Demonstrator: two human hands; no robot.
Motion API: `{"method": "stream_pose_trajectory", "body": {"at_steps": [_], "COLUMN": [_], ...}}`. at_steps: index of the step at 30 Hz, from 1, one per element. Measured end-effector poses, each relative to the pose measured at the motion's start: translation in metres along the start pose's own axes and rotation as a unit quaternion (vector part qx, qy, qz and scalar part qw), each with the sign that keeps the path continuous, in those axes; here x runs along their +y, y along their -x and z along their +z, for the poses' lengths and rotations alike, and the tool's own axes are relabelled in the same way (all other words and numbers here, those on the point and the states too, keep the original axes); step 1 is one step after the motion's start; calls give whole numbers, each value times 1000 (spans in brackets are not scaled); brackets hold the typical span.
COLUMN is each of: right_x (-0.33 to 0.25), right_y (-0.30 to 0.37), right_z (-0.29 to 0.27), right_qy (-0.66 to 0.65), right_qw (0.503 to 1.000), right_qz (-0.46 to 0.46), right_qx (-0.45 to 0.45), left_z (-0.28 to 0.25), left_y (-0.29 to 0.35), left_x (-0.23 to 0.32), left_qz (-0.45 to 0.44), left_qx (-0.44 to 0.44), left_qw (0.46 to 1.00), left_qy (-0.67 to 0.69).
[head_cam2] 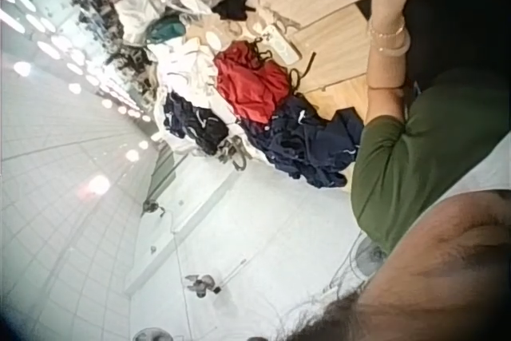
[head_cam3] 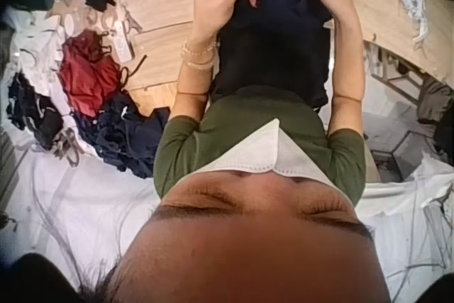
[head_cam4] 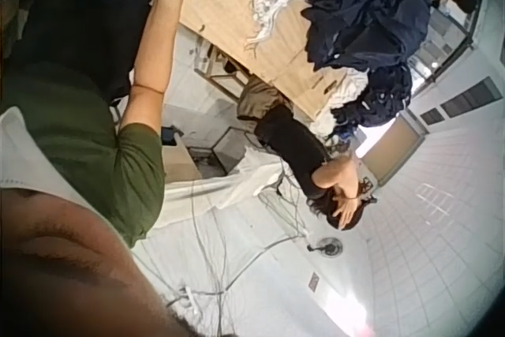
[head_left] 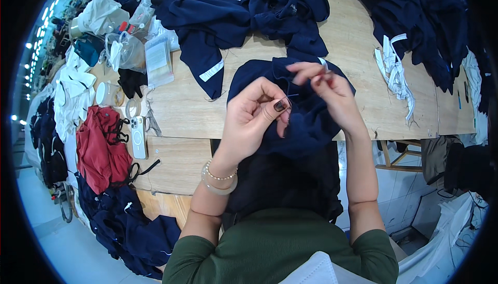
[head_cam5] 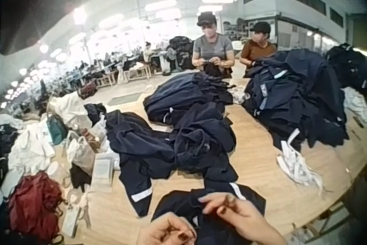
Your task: Trimming loose threads from blue garments using thread nippers in a textile manufacturing setting.
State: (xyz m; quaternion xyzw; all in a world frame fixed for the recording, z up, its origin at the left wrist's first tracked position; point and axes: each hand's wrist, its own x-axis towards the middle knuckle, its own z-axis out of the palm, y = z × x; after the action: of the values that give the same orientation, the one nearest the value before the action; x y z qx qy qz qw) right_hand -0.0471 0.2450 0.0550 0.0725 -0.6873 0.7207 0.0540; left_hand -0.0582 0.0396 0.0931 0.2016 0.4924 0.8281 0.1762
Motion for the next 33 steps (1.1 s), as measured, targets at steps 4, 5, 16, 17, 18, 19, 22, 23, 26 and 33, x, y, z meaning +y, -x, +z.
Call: {"method": "stream_pose_trajectory", "body": {"at_steps": [4, 5, 16, 17, 18, 19, 22, 23, 26, 33], "right_x": [-17, -20, -54, -67, -81, -100, -152, -171, -222, -211], "right_y": [-5, -2, 7, -2, -11, -16, -33, -32, -29, 11], "right_z": [-4, -11, -74, -82, -87, -89, -98, -102, -112, -111], "right_qy": [-54, -33, -84, -70, -54, 25, 208, 267, 324, 206], "right_qw": [966, 957, 977, 982, 985, 989, 971, 959, 942, 962], "right_qz": [120, 142, 185, 155, 127, 115, 74, 52, -33, -131], "right_qx": [-222, -249, -65, -84, -101, -88, -88, -77, -83, 124], "left_z": [-17, -22, -40, -47, -55, -59, -59, -58, -38, -27], "left_y": [-11, -13, -6, -7, -9, -12, -23, -26, -26, 4], "left_x": [27, 30, 28, 31, 36, 52, 129, 150, 216, 235], "left_qz": [68, 74, -91, -114, -137, -107, -14, 44, 108, 58], "left_qx": [-11, 10, -65, -139, -212, -196, -119, -104, -112, -88], "left_qw": [994, 992, 932, 928, 918, 899, 898, 898, 897, 862], "left_qy": [-83, -99, -344, -326, -305, -377, -423, -426, -413, -497]}}
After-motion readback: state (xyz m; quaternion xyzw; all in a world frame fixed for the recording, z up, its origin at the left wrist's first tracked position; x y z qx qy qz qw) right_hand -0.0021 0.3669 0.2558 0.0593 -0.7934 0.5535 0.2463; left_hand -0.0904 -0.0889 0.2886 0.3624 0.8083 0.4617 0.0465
